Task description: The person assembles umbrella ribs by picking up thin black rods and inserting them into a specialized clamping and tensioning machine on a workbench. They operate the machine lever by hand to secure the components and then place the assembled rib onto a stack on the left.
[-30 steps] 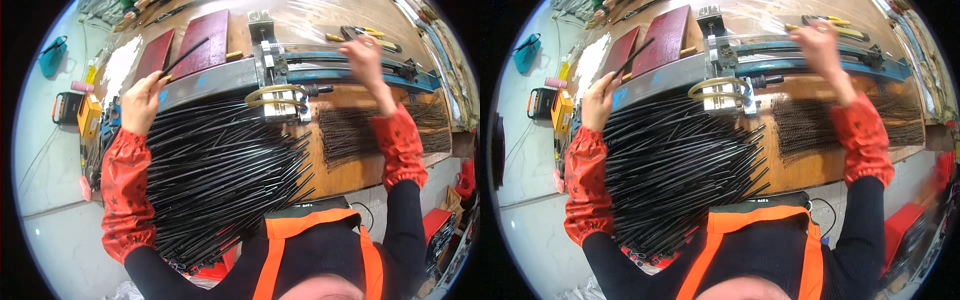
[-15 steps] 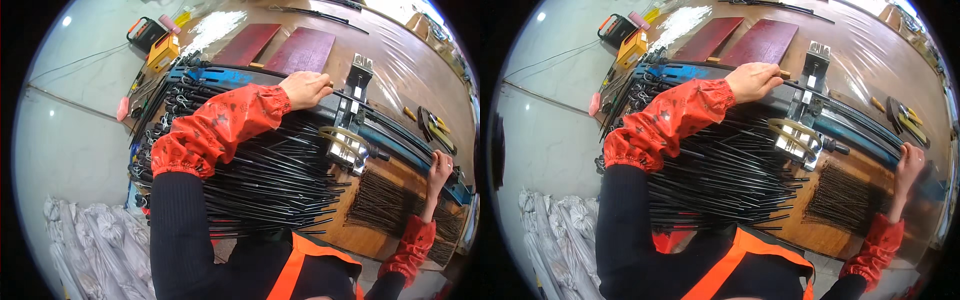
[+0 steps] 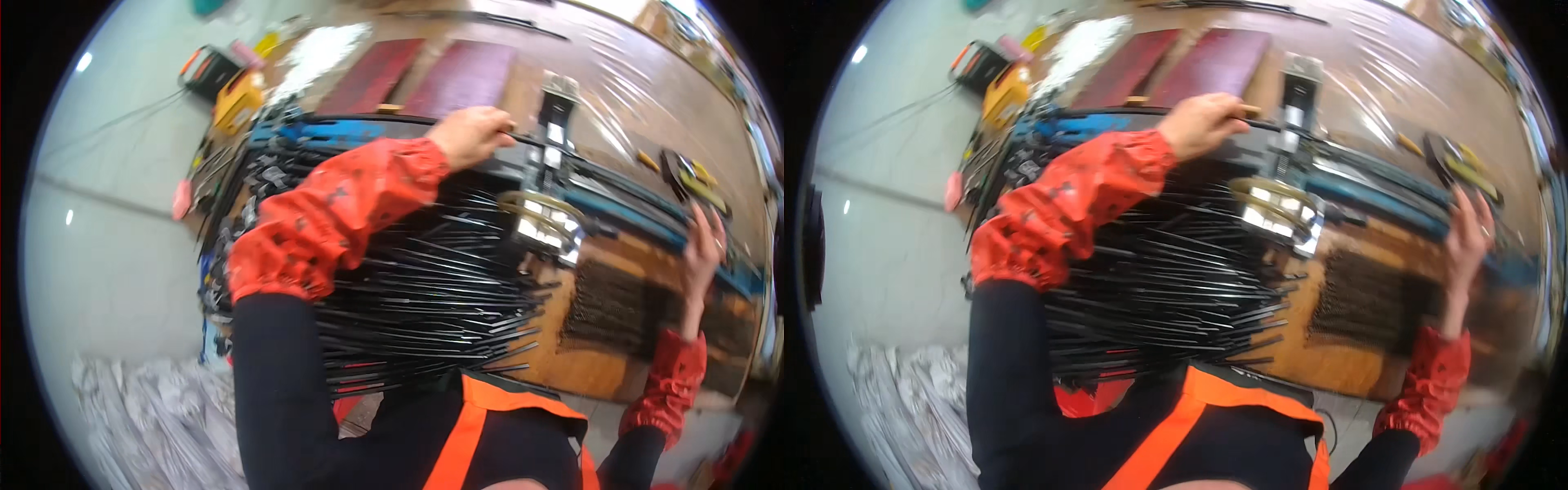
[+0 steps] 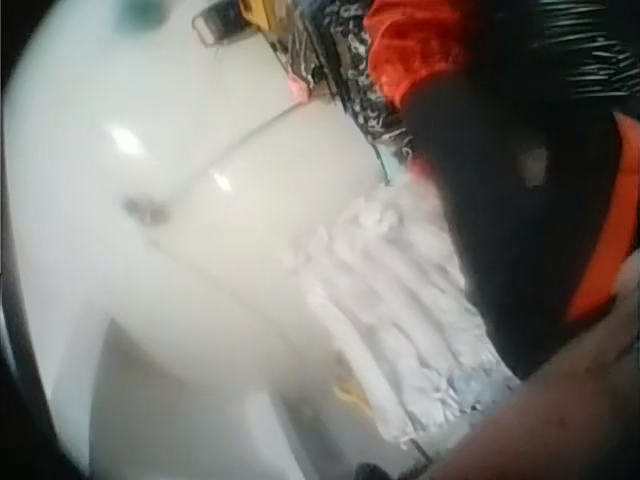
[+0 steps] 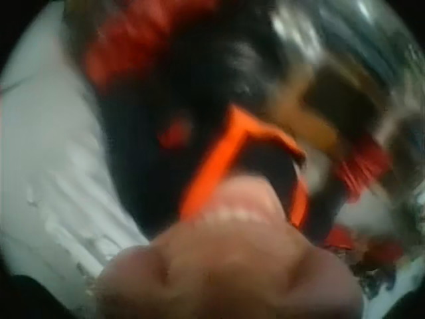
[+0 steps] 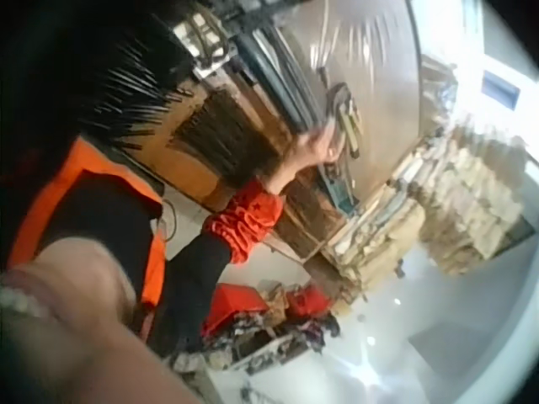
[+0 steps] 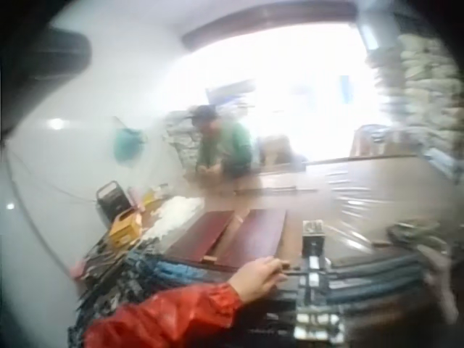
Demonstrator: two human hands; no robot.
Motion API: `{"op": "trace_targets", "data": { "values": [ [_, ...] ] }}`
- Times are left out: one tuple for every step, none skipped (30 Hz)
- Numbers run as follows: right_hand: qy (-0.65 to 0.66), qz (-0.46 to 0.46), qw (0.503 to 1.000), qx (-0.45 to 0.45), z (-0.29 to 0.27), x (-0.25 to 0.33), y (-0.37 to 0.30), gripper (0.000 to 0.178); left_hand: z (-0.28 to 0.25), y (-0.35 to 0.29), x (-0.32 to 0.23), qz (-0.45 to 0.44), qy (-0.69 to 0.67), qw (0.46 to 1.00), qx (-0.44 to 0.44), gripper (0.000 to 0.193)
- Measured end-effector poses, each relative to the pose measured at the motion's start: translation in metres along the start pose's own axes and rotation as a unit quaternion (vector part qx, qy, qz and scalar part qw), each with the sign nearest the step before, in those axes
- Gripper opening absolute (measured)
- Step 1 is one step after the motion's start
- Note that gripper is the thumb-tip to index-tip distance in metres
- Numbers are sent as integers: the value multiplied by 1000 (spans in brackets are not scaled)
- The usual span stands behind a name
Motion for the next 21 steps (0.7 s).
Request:
{"op": "trace_targets", "data": {
  "values": [
    [-19, -52, 998, -29, -10, 46, 9, 44, 2, -5, 5, -28, 8, 999, 30, 29],
    [-23, -67, 997, -25, -21, 94, 19, 47, 6, -18, 20, -23, 35, 998, 46, 31],
    [-15, -66, 997, -34, -26, 114, 16, 46, 9, -15, 9, -41, 62, 996, 47, 26],
    [4, -70, 996, -49, -24, 130, 10, 45, 12, -18, 8, -67, 118, 989, 54, 22],
    [17, -63, 997, -36, -24, 136, 5, 42, 15, -15, 6, -71, 142, 987, 32, 23],
    [30, -52, 998, -26, -25, 137, -2, 40, 19, -9, 7, -96, 158, 982, 39, 21],
    [60, -37, 997, -19, -24, 139, -6, 37, 19, -8, 7, -83, 159, 983, 29, 21],
    [93, -25, 995, -13, -22, 142, -8, 34, 18, -9, 9, -74, 160, 984, 18, 20],
    [106, -20, 994, -15, -24, 147, -9, 31, 21, -9, 10, -83, 166, 982, 33, 21],
    [110, -23, 994, -3, -28, 152, -7, 32, 22, -3, 7, -87, 170, 981, 45, 21],
    [112, -28, 993, -1, -30, 157, -6, 33, 23, 1, 7, -91, 175, 979, 56, 22],
    [113, -34, 993, 0, -30, 161, -6, 34, 23, 1, 8, -76, 168, 982, 47, 23],
    [118, -36, 992, 10, -26, 166, -5, 32, 22, 2, 7, -72, 173, 982, 40, 22],
    [119, -38, 992, 21, -20, 170, -4, 30, 21, 3, 4, -65, 173, 982, 30, 22],
    [177, -36, 983, 24, -5, 173, -4, 28, 24, 0, 11, -72, 175, 981, 40, 21],
    [232, -32, 972, 27, 7, 174, -6, 25, 27, -4, 18, -76, 176, 980, 49, 20],
    [255, -30, 966, 36, 8, 178, -5, 23, 23, -9, 18, -60, 177, 982, 28, 18],
    [279, -27, 959, 38, 10, 181, -5, 21, 18, -14, 16, -42, 183, 982, 6, 17],
    [296, -18, 954, 33, 8, 181, -7, 21, 17, -15, 14, -38, 190, 981, 10, 16],
    [314, -14, 949, 27, 7, 180, -8, 21, 19, -12, 12, -37, 197, 980, 11, 15],
    [299, -19, 954, 19, 14, 178, -10, 20, 23, -8, 8, -19, 187, 982, 5, 14]
  ]
}}
Point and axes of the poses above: each hand's wrist, its own y-axis towards the middle knuckle, its own z-axis out of the palm, x = y × z, the point moved 9 cm from there along y, towards the middle knuckle, and after that the axes turned 13 degrees about -y, right-handed, at the moved point
